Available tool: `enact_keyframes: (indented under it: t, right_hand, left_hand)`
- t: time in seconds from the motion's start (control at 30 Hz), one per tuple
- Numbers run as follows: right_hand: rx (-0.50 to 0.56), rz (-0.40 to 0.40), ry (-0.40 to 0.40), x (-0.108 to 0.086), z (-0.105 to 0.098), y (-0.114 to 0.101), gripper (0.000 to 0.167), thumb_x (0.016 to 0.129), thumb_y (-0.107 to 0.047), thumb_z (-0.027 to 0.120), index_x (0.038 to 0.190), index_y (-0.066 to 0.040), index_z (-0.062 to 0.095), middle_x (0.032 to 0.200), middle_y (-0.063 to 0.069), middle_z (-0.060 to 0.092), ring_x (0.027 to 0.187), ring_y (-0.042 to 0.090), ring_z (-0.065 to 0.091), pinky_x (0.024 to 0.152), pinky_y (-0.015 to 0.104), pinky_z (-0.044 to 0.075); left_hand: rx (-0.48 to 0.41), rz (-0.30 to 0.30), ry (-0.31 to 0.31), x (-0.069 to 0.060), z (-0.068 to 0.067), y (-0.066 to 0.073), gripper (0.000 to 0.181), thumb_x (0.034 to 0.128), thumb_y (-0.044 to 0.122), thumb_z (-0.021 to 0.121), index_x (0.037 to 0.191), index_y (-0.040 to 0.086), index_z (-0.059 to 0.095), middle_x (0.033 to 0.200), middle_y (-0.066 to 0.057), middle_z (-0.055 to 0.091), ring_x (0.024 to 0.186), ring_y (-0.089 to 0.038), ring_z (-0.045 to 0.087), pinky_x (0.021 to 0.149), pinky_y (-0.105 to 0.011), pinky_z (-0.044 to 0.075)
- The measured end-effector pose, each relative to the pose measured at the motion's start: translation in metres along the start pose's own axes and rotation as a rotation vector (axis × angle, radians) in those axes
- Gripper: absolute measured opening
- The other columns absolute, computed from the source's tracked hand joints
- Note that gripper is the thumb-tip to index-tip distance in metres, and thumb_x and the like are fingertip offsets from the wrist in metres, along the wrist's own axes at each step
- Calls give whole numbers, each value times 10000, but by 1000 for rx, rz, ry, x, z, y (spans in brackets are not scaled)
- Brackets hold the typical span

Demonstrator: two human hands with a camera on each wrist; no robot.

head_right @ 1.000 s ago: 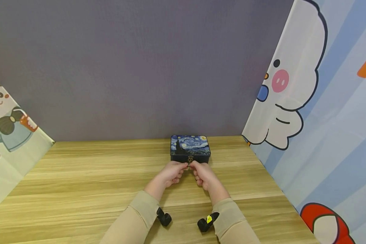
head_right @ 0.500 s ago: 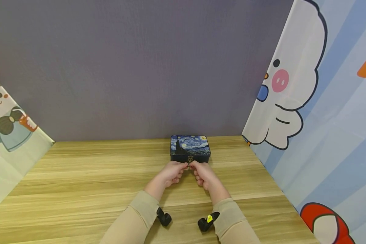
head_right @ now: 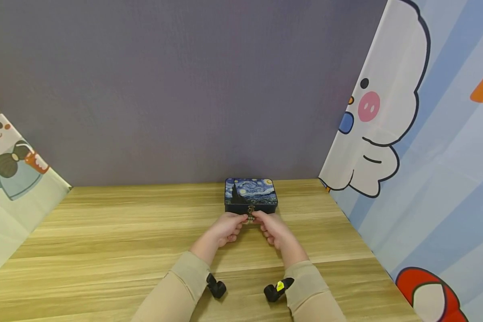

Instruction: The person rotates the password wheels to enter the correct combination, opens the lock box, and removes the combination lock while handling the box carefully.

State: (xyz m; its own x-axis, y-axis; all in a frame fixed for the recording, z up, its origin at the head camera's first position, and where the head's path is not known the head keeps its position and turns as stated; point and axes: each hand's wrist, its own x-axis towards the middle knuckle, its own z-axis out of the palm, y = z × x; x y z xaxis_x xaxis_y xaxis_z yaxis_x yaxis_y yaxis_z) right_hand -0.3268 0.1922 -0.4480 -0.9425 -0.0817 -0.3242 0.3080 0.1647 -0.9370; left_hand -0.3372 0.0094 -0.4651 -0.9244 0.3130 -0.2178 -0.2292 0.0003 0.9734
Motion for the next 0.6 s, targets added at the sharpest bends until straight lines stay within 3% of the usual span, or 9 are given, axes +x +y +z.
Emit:
enact_keyframes:
  t: [0.23, 0.6]
  right_hand:
    - [-68, -75, 31, -1, -1, 1, 512, 923, -393, 709, 1158, 62, 678, 587, -58, 324, 479, 97, 252, 415, 241, 231]
    - [10, -79, 0, 1, 1, 3, 387, 908, -306, 735, 1045, 55, 708, 550, -71, 302, 456, 80, 230, 403, 236, 215]
  left_hand:
    - [-4, 5, -4, 2, 1, -2, 369, 1045, 267, 586, 1129, -85, 657, 575, 67, 320, 442, -73, 230, 412, -222, 243]
    - [-12, 2, -4, 2, 0, -1, 343, 1042, 274, 590, 1079, -57, 672, 578, 65, 332, 441, -74, 233, 414, -225, 246]
